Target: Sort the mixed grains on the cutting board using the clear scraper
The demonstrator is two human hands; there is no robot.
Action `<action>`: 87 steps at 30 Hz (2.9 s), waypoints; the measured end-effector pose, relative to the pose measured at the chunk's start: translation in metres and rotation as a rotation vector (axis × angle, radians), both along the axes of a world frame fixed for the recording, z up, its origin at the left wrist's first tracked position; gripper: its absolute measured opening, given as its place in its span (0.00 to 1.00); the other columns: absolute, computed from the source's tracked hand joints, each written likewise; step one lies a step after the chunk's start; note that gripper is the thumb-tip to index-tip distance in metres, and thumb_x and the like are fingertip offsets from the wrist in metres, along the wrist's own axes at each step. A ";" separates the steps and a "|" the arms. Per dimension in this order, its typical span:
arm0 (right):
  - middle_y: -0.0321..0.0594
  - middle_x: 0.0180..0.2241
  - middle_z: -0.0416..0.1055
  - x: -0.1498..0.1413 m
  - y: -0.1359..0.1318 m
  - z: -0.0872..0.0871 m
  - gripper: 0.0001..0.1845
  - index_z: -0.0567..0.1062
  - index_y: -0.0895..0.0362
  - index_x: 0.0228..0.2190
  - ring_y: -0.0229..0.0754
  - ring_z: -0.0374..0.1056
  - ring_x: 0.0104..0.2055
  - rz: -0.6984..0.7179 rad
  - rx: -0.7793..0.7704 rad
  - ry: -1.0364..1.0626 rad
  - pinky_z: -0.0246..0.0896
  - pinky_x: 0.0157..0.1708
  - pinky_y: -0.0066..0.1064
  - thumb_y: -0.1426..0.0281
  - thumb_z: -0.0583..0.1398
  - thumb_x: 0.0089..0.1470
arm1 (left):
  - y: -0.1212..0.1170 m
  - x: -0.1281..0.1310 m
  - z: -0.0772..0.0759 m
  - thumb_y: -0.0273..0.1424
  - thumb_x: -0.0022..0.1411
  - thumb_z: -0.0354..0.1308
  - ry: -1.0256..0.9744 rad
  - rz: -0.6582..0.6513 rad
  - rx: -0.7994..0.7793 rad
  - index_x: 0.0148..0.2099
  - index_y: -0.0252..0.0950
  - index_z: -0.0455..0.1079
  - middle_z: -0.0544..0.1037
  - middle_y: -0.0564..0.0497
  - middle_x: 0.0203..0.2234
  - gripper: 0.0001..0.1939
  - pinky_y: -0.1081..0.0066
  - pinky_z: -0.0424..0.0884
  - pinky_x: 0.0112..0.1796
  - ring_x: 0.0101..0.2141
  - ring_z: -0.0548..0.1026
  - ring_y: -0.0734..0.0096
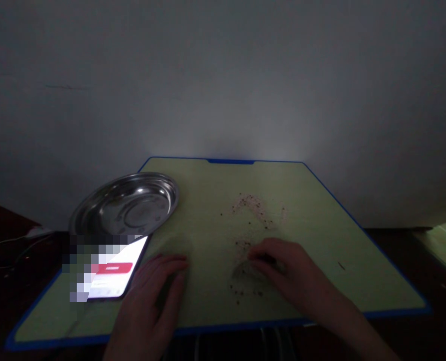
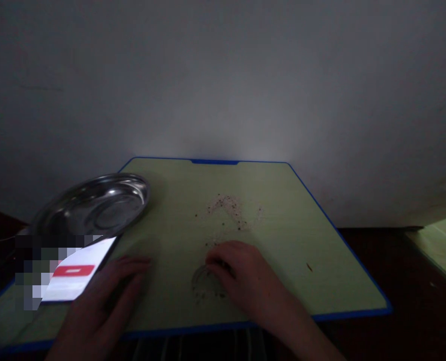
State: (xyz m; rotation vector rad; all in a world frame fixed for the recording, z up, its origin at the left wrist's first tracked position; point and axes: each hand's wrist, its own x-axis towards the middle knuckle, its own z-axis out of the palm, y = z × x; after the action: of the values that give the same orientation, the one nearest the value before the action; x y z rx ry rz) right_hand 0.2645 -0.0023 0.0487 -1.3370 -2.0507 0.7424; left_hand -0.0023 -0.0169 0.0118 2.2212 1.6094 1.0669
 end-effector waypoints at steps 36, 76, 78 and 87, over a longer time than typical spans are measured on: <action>0.37 0.33 0.76 0.019 -0.032 -0.008 0.08 0.77 0.51 0.34 0.42 0.72 0.36 -0.070 -0.127 -0.010 0.64 0.37 0.34 0.69 0.57 0.61 | -0.001 0.004 0.005 0.36 0.66 0.52 -0.033 -0.013 0.010 0.43 0.45 0.71 0.80 0.51 0.40 0.08 0.56 0.76 0.43 0.42 0.79 0.59; 0.38 0.33 0.77 0.006 -0.029 -0.013 0.08 0.77 0.53 0.34 0.43 0.72 0.36 -0.087 -0.086 0.005 0.65 0.37 0.35 0.71 0.57 0.60 | -0.001 0.004 0.004 0.35 0.66 0.52 -0.027 -0.021 0.010 0.44 0.45 0.71 0.80 0.52 0.41 0.08 0.55 0.75 0.44 0.43 0.78 0.60; 0.38 0.34 0.77 0.004 -0.027 -0.013 0.08 0.77 0.53 0.35 0.43 0.72 0.37 -0.085 -0.079 0.007 0.65 0.38 0.35 0.72 0.57 0.60 | -0.002 0.004 0.003 0.35 0.66 0.53 -0.029 -0.022 0.011 0.44 0.45 0.71 0.80 0.52 0.41 0.08 0.55 0.75 0.44 0.43 0.78 0.60; 0.37 0.33 0.77 -0.004 -0.021 -0.011 0.07 0.77 0.54 0.34 0.41 0.71 0.36 -0.025 -0.054 0.011 0.63 0.37 0.32 0.74 0.58 0.59 | -0.002 0.003 0.004 0.35 0.66 0.52 -0.022 -0.026 0.014 0.44 0.45 0.70 0.79 0.52 0.41 0.07 0.55 0.76 0.43 0.42 0.78 0.60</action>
State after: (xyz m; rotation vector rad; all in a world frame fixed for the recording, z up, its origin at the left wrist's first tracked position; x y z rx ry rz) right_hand 0.2608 -0.0231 0.0376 -1.3827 -2.0146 0.7983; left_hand 0.0005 -0.0194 0.0153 2.2254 1.5647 1.0942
